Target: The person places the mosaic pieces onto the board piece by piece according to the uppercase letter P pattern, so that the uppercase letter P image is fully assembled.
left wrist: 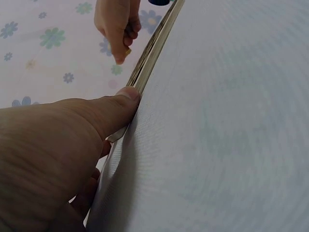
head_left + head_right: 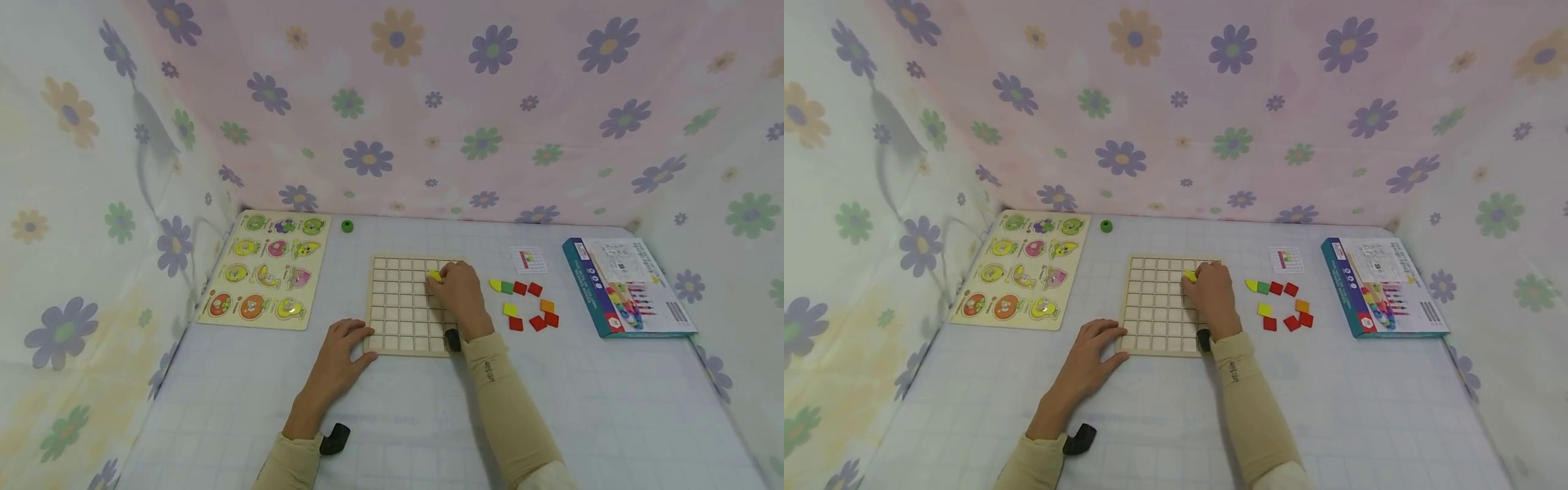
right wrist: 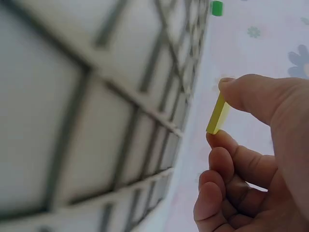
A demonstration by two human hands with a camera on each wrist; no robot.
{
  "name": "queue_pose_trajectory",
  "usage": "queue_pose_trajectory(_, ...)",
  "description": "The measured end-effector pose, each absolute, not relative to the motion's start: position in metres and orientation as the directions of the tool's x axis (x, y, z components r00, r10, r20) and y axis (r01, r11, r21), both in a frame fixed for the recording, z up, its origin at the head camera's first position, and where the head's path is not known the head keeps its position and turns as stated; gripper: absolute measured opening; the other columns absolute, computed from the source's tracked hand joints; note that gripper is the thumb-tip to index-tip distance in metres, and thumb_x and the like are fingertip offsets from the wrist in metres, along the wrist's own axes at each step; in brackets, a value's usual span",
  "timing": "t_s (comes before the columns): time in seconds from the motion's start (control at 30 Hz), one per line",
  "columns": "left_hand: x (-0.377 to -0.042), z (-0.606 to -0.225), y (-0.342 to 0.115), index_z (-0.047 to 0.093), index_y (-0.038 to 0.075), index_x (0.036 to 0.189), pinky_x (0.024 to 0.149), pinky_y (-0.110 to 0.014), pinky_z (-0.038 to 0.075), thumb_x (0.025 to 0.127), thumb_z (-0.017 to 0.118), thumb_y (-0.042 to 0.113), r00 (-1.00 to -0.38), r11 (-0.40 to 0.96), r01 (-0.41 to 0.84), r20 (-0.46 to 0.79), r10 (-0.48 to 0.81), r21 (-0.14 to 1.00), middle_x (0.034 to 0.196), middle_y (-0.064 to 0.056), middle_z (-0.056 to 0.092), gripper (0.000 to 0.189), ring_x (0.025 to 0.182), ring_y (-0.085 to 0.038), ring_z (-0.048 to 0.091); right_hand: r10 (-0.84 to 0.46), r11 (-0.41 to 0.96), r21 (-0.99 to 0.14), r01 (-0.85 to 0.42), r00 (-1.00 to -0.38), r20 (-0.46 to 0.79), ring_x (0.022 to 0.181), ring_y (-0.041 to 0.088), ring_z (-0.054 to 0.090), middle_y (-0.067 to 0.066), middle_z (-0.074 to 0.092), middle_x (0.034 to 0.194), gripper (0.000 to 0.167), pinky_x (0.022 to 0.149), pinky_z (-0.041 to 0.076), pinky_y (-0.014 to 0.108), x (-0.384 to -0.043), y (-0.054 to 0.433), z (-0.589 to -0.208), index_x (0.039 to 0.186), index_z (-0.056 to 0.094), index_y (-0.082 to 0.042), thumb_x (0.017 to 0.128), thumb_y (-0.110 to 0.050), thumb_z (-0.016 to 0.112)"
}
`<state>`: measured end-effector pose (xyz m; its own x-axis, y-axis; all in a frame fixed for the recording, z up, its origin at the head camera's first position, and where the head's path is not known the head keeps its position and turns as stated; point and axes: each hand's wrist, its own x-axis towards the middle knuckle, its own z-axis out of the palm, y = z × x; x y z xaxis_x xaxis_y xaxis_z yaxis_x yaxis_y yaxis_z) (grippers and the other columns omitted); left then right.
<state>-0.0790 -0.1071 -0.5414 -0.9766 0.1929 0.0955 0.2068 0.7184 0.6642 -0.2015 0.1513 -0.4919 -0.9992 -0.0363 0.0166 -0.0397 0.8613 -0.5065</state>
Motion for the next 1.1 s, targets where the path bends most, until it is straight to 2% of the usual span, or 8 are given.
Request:
queue_pose_trajectory(0.2, -0.079, -0.540, -0.107, 0.071, 0.018, 0.125, 0.116, -0.046, 0.045, 0.085, 0.085, 0.027, -0.977, 0.704, 0.205, 0.099, 0.189, 0.680, 0.137, -0.002, 0.060, 0.044, 0.139, -0.024, 0.044, -0.061, 0.866, -0.496, -0.060, -0.998, 0.015, 0.099, 0.037, 0.061, 0.023, 0.067, 0.105, 0.041, 0.089, 0.055, 0.049, -0.205, 0.149, -0.482, 0.108, 0.071, 0.008, 0.097, -0.032, 0.069)
queue_pose_trajectory(0.4, -0.079, -0.542, -0.108, 0.071, 0.019, 0.126, 0.117, -0.045, 0.044, 0.086, 0.084, 0.028, -0.977, 0.710, 0.205, 0.091, 0.195, 0.674, 0.138, -0.001, 0.060, 0.043, 0.140, -0.023, 0.044, -0.045, 0.881, -0.474, -0.011, -0.997, -0.061, 0.103, 0.036, 0.061, 0.021, 0.066, 0.107, 0.042, 0.091, 0.055, 0.047, -0.209, 0.145, -0.484, 0.111, 0.071, 0.007, 0.098, -0.033, 0.068)
queue_pose_trajectory(0.77, -0.079, -0.539, -0.107, 0.071, 0.019, 0.126, 0.117, -0.045, 0.043, 0.086, 0.084, 0.028, -0.977, 0.707, 0.200, 0.089, 0.192, 0.678, 0.139, -0.002, 0.060, 0.043, 0.140, -0.023, 0.043, -0.017, 0.858, -0.514, 0.026, -0.997, -0.079, 0.095, 0.036, 0.068, 0.022, 0.072, 0.102, 0.036, 0.083, 0.059, 0.047, -0.213, 0.145, -0.491, 0.098, 0.073, 0.007, 0.095, -0.029, 0.070)
queue_pose_trajectory(0.87, -0.079, -0.539, -0.107, 0.071, 0.019, 0.126, 0.117, -0.045, 0.044, 0.086, 0.084, 0.028, -0.977, 0.711, 0.204, 0.092, 0.193, 0.673, 0.138, -0.001, 0.060, 0.043, 0.140, -0.023, 0.044, -0.011, 0.860, -0.509, 0.026, -0.997, -0.071, 0.088, 0.034, 0.069, 0.020, 0.074, 0.094, 0.034, 0.078, 0.060, 0.046, -0.213, 0.144, -0.492, 0.091, 0.074, 0.005, 0.094, -0.029, 0.071)
queue_pose_trajectory(0.93, -0.079, -0.538, -0.107, 0.071, 0.019, 0.126, 0.117, -0.046, 0.043, 0.086, 0.084, 0.028, -0.977, 0.710, 0.206, 0.093, 0.194, 0.674, 0.138, -0.002, 0.060, 0.043, 0.140, -0.023, 0.044, -0.006, 0.867, -0.498, 0.026, -0.998, -0.062, 0.078, 0.030, 0.067, 0.016, 0.073, 0.083, 0.033, 0.072, 0.059, 0.042, -0.213, 0.143, -0.492, 0.083, 0.073, 0.003, 0.094, -0.029, 0.071)
queue_pose_trajectory(1.03, -0.078, -0.538, -0.107, 0.071, 0.018, 0.126, 0.117, -0.046, 0.044, 0.086, 0.084, 0.027, -0.976, 0.703, 0.206, 0.096, 0.193, 0.680, 0.138, -0.003, 0.060, 0.043, 0.140, -0.024, 0.044, 0.009, 0.870, -0.492, 0.038, -0.998, -0.062, 0.063, 0.022, 0.057, 0.006, 0.060, 0.063, 0.038, 0.059, 0.052, 0.035, -0.214, 0.141, -0.492, 0.067, 0.065, -0.003, 0.093, -0.029, 0.072)
queue_pose_trajectory(1.1, -0.078, -0.538, -0.106, 0.071, 0.018, 0.126, 0.117, -0.046, 0.044, 0.086, 0.084, 0.026, -0.976, 0.702, 0.207, 0.098, 0.193, 0.682, 0.138, -0.003, 0.060, 0.043, 0.139, -0.024, 0.044, 0.020, 0.873, -0.485, 0.050, -0.998, -0.067, 0.058, 0.019, 0.050, 0.001, 0.051, 0.056, 0.043, 0.053, 0.046, 0.031, -0.214, 0.140, -0.492, 0.060, 0.058, -0.007, 0.094, -0.029, 0.072)
